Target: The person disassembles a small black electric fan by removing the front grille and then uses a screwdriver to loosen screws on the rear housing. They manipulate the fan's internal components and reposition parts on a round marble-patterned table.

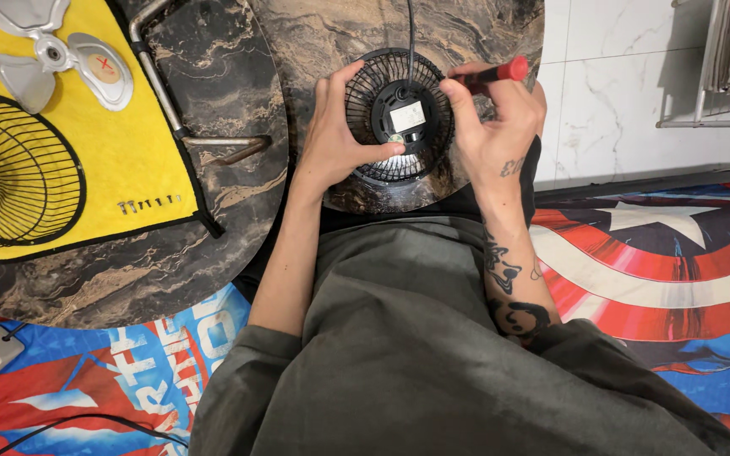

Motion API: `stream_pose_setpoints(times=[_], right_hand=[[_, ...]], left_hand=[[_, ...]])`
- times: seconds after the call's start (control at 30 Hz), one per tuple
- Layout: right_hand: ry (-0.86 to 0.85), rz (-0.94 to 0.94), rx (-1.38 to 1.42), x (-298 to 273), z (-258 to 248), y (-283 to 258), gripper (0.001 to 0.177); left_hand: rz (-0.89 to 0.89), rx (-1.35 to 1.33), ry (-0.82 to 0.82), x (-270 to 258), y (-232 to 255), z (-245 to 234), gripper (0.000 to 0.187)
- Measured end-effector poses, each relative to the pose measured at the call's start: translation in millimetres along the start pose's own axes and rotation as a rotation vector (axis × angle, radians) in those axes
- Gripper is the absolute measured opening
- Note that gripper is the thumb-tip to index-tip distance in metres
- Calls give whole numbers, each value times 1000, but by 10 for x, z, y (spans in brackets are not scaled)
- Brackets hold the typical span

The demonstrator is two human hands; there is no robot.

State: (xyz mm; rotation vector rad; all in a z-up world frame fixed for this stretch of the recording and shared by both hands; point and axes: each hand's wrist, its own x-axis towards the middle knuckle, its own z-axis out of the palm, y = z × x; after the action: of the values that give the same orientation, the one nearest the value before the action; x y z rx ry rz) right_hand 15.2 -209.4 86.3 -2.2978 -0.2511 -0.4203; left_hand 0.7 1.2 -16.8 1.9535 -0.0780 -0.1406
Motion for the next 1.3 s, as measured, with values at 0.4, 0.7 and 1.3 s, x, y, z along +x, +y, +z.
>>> stream_pose_setpoints(times=[0.4, 0.7, 1.3], right_hand=[[26, 69, 178, -48, 86, 112, 12], [-51, 23, 274, -12, 201, 189, 3], [-68, 72, 382, -70, 90, 182, 12]], left_hand=[[-52, -5, -40, 50, -34, 11, 124], [19, -13, -4, 23, -8, -21, 120], [-14, -60, -4, -41, 128, -37, 115]])
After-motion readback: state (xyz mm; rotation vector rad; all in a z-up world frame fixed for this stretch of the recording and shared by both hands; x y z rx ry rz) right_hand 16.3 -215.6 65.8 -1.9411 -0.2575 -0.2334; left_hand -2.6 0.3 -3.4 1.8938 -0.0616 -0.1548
